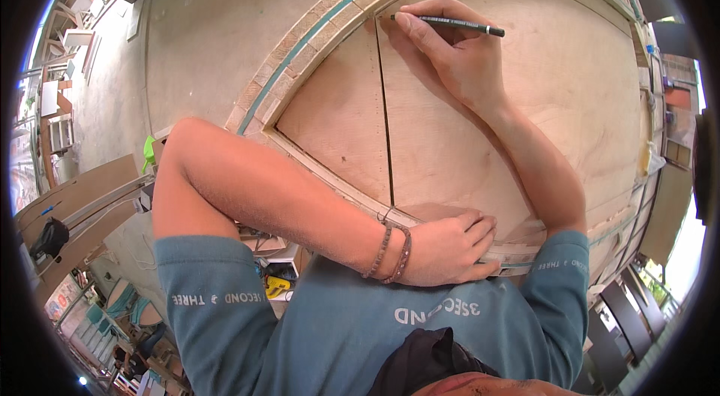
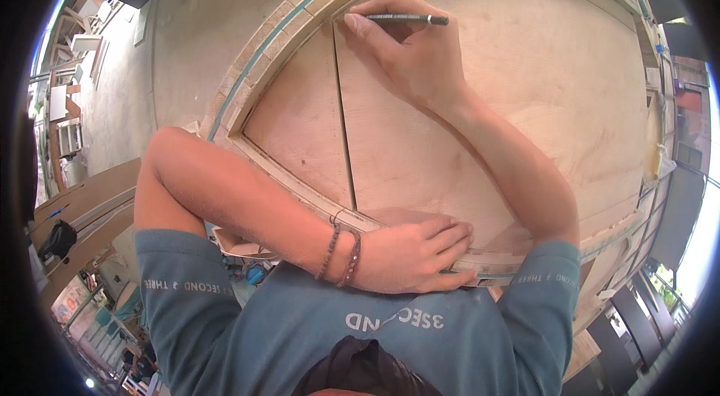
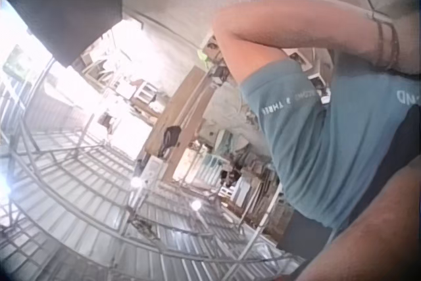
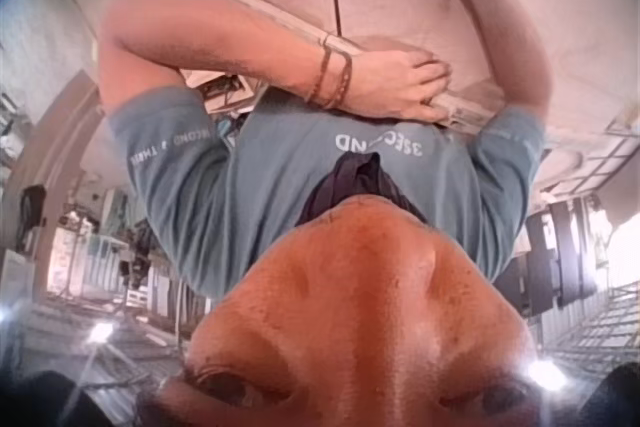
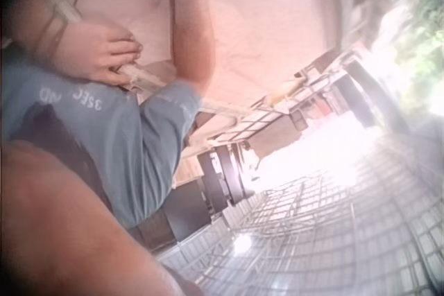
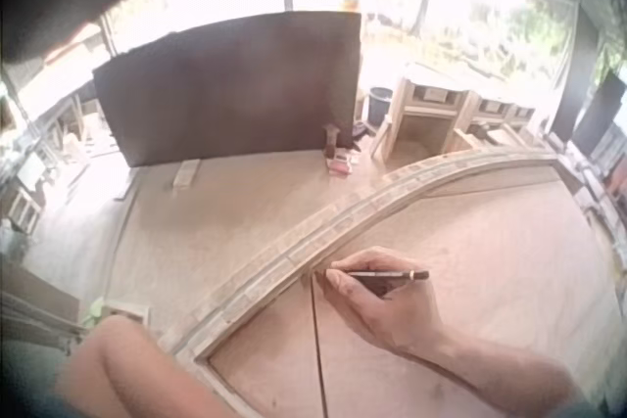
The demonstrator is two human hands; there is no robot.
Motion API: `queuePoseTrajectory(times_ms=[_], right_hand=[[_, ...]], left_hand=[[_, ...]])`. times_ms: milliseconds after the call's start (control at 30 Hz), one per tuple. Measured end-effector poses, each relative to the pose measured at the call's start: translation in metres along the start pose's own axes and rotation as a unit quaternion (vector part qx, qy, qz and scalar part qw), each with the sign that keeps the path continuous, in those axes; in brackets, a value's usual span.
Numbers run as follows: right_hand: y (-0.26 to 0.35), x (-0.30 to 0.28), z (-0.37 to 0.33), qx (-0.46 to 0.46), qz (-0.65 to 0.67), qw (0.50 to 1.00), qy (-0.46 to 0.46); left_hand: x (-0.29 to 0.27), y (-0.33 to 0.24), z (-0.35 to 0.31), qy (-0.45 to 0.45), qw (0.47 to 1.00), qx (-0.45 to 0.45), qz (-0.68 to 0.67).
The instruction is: The person uses an electric sander to smooth the edges of a curved wooden panel. They then fit the panel into a wooden frame structure, adjusting its position multiple times. Finally, the person uses a cordless drill to secure the panel and marks alignment lines with a pen.
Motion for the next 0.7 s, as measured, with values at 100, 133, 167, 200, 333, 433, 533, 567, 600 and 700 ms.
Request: queuePoseTrajectory(times_ms=[100,133,167,200,333,433,533,567,600,700], right_hand=[[0.0007,0.0007,0.0017,0.018,0.013,1.0,-0.002],[0.0006,0.0006,0.002,0.013,0.005,1.0,-0.003],[0.0,0.0003,0.0022,0.008,-0.003,1.0,-0.005],[-0.0007,0.0003,0.0025,0.002,-0.011,1.0,-0.006],[-0.0029,0.002,0.0031,-0.001,-0.007,1.0,-0.002],[-0.004,0.0033,0.0043,-0.009,0.003,1.0,-0.001],[-0.0041,0.0038,0.0046,-0.022,0.006,1.0,0.004],[-0.0026,0.0038,0.0047,-0.024,0.003,1.0,0.007],[-0.0018,0.0038,0.0046,-0.026,-0.001,1.0,0.01],[-0.0037,0.0027,0.0054,-0.032,-0.018,0.999,0.009]], left_hand=[[-0.0028,0.0011,0.0,-0.008,1.0,0.0,0.001],[-0.0023,0.0014,-0.0002,-0.008,1.0,0.002,0.001],[-0.002,0.0016,-0.0003,-0.008,1.0,0.0,0.0],[-0.0017,0.0015,-0.0004,-0.009,1.0,-0.001,-0.001],[-0.0029,0.0008,-0.0006,0.0,1.0,-0.011,-0.006],[-0.0037,0.0024,-0.0003,0.015,1.0,-0.009,-0.005],[-0.0042,0.0028,-0.0008,0.02,1.0,-0.004,-0.002],[-0.0043,0.003,-0.001,0.02,1.0,-0.004,-0.003],[-0.0044,0.0031,-0.0012,0.021,1.0,-0.003,-0.004],[-0.002,0.0034,-0.0009,0.019,1.0,-0.001,-0.008]])
Point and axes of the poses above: each hand's wrist, its own z-axis towards the middle knuckle, its own x-axis out of the palm, y = z × x, the point moved 3 cm from there along z, towards the middle knuckle, and after that the axes turned 2 degrees about y, right-handed, at the moved point
